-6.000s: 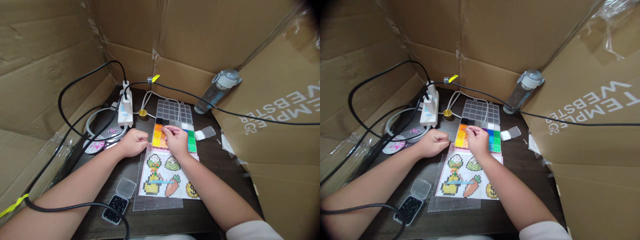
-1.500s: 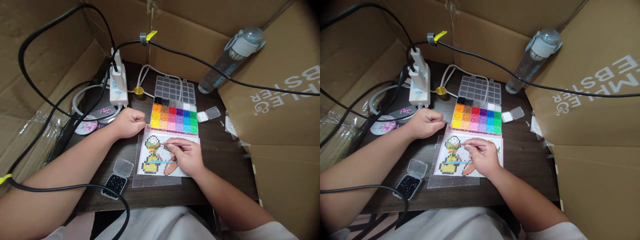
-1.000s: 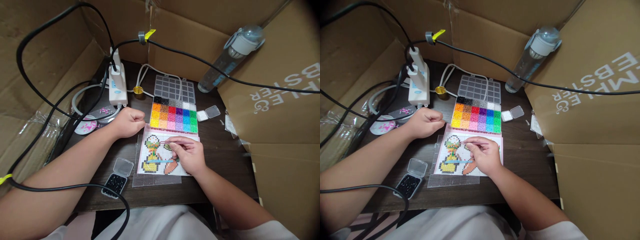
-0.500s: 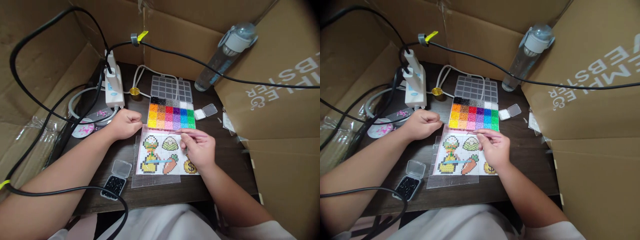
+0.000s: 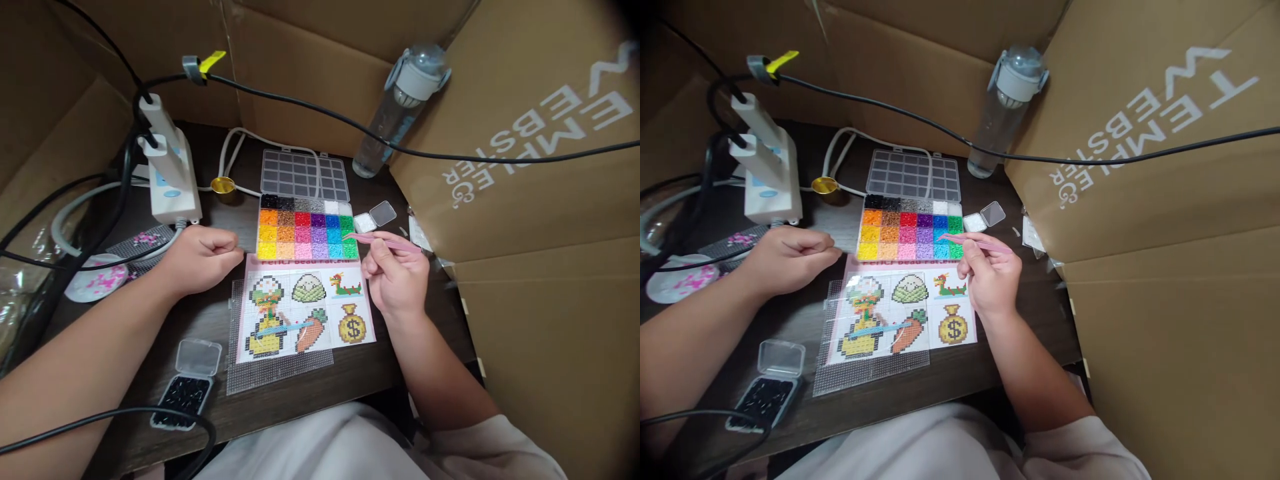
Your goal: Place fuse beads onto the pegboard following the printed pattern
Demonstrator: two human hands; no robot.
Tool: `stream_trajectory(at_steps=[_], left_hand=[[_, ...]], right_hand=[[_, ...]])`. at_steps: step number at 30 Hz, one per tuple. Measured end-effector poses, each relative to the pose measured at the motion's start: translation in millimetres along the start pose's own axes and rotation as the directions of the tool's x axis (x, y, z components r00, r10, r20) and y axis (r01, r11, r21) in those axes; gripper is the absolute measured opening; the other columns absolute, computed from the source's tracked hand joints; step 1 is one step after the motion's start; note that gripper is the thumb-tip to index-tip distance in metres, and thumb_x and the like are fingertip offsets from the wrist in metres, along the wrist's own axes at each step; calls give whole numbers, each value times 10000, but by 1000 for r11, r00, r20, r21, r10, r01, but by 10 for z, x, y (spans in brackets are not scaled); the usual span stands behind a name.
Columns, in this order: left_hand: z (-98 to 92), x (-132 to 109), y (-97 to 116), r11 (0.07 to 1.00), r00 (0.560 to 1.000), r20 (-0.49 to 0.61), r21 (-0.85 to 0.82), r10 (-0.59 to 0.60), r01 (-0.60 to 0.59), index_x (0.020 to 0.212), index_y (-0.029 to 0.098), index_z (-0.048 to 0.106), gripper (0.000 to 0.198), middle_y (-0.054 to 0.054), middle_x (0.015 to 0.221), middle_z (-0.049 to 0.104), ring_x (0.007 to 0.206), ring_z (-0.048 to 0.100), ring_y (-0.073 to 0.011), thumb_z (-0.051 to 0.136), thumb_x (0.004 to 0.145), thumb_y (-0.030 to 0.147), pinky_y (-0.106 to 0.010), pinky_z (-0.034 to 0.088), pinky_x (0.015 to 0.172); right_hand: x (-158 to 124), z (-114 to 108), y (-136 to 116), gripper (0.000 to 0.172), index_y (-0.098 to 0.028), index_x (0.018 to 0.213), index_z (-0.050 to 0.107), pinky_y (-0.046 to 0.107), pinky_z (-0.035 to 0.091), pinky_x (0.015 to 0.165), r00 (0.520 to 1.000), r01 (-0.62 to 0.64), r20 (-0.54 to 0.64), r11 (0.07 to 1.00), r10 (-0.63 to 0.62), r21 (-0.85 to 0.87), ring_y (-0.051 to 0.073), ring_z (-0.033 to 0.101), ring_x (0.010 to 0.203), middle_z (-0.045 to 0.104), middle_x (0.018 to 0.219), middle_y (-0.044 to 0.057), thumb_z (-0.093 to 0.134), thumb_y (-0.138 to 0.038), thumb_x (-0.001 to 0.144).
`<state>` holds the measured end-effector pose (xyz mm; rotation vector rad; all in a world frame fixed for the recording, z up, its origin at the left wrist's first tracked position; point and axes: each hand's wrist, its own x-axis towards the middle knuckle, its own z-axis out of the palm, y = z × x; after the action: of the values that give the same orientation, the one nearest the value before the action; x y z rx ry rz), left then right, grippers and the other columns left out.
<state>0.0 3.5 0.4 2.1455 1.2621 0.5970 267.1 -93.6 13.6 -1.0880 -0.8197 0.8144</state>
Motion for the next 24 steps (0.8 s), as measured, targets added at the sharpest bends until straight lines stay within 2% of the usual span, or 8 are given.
stream_trajectory(at_steps=[7, 12, 24], left_hand=[[-2, 6, -13, 1000, 1000, 20, 12, -21, 20, 494, 208, 205, 348, 59, 501, 182, 476, 217, -54, 461, 712, 300, -223, 200, 453], [3, 0, 1, 1000, 1000, 13, 9, -21, 21, 503, 207, 198, 341, 58, 509, 182, 480, 218, -57, 459, 708, 284, -230, 203, 459], [12, 6, -8, 1000, 1000, 22, -11, -2, 3, 501, 208, 201, 340, 55, 514, 183, 486, 214, -63, 467, 702, 273, -244, 205, 467]], right_hand=[[-11, 4, 2, 59, -209, 827, 715, 237, 385, 382, 1000, -13, 13, 1000, 12, 29, 64, 463, 416, 750, 788, 23, 700, -230, 775], [-12, -2, 18, 72, -203, 831, 708, 235, 366, 382, 998, -47, 35, 999, 47, -3, 63, 437, 408, 740, 739, 21, 697, -256, 783], [-19, 20, 24, 63, -201, 813, 719, 226, 370, 377, 996, -79, 34, 995, 77, 65, 55, 451, 403, 760, 796, 38, 723, -236, 761]])
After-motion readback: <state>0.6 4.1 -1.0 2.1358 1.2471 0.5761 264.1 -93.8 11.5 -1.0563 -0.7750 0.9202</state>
